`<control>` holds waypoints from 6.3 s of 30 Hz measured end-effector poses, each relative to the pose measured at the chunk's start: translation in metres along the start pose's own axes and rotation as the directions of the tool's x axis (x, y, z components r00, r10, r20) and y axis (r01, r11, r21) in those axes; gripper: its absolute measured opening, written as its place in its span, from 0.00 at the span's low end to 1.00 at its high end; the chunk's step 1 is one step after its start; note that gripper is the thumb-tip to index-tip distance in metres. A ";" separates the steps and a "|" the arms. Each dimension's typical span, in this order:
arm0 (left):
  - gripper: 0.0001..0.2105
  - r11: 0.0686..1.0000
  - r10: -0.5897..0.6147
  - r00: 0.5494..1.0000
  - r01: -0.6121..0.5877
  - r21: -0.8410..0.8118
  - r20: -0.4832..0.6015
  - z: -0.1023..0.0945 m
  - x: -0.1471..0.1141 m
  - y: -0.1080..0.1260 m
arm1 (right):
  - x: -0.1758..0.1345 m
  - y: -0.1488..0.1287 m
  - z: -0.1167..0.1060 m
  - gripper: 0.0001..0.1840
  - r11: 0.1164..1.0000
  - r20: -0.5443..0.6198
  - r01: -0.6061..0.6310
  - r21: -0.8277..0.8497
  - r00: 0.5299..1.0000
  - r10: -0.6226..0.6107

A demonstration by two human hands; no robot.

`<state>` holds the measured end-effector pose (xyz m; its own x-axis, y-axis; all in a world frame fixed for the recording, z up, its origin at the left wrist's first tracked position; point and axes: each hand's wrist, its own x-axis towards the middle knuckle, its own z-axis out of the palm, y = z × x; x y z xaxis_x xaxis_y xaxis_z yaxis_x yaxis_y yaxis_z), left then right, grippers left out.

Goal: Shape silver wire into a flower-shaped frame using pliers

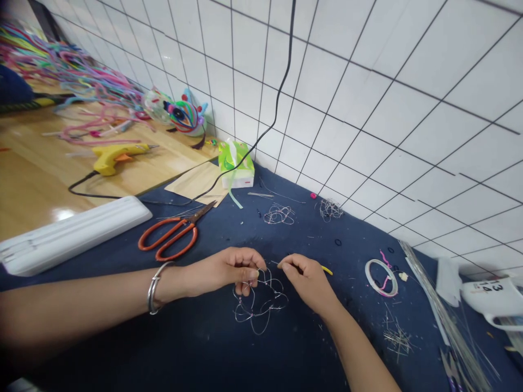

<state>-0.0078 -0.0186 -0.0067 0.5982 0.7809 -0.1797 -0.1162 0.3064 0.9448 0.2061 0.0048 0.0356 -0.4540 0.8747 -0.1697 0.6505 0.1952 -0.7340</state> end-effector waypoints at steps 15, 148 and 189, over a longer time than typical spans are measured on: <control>0.07 0.998 0.032 0.999 -0.031 0.056 -0.027 0.001 -0.001 0.005 | -0.005 -0.004 0.005 0.08 0.977 0.173 -0.090 0.192 0.983 0.057; 0.17 0.987 0.139 0.965 -0.115 0.116 -0.225 0.010 -0.004 0.007 | -0.001 0.017 0.022 0.13 0.952 -0.056 0.011 0.307 0.998 0.007; 0.21 0.917 0.352 0.845 -0.397 -0.031 -0.403 0.021 -0.011 0.005 | -0.018 0.015 0.054 0.11 0.828 -0.330 0.256 0.498 0.939 -0.092</control>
<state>0.0018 -0.0366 0.0061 0.1452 0.9869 0.0701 -0.3688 -0.0117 0.9294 0.1915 -0.0319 -0.0082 -0.2850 0.9503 0.1253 0.1193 0.1649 -0.9791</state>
